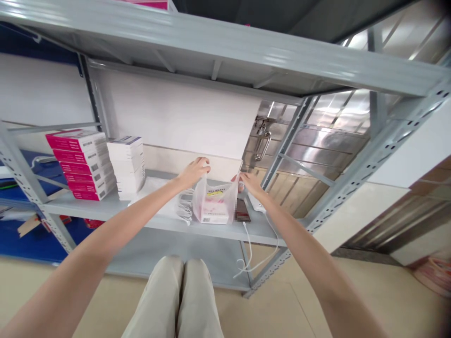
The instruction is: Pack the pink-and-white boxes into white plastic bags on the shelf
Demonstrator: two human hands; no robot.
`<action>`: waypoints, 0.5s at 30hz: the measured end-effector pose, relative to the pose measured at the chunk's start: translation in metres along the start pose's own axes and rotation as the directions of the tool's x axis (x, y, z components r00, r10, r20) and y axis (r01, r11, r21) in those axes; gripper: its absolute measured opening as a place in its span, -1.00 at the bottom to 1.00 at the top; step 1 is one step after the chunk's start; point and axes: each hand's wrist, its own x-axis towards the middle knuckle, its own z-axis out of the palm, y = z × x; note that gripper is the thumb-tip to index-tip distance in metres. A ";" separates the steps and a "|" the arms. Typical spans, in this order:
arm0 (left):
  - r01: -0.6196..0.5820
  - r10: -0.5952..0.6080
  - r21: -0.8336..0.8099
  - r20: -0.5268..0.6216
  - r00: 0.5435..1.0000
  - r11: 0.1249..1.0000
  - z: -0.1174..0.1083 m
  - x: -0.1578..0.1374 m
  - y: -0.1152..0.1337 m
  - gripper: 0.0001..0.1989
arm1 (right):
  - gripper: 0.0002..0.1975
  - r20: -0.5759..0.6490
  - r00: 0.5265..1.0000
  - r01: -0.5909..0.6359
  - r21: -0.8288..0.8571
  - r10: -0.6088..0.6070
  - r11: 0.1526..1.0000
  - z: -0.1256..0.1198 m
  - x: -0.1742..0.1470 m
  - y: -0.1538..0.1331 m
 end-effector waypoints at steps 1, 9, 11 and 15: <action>0.056 -0.057 -0.120 -0.003 0.998 0.991 0.003 0.002 0.000 -0.68 | -0.68 0.030 0.998 -0.055 0.154 0.051 0.987 0.006 -0.002 -0.001; 0.261 -0.266 -0.758 0.120 0.957 0.598 0.034 0.028 0.028 -0.91 | -0.83 0.191 0.973 -0.215 0.553 0.129 0.805 0.057 -0.005 -0.033; 0.250 -0.270 -0.753 0.100 0.958 0.609 0.040 0.034 0.039 -0.95 | -0.85 0.152 0.982 -0.182 0.622 0.111 0.761 0.062 -0.005 -0.033; 0.304 -0.365 -0.710 0.071 0.928 0.635 0.048 0.040 0.055 -0.94 | -0.89 0.175 0.984 -0.131 0.679 0.014 0.722 0.063 -0.013 -0.022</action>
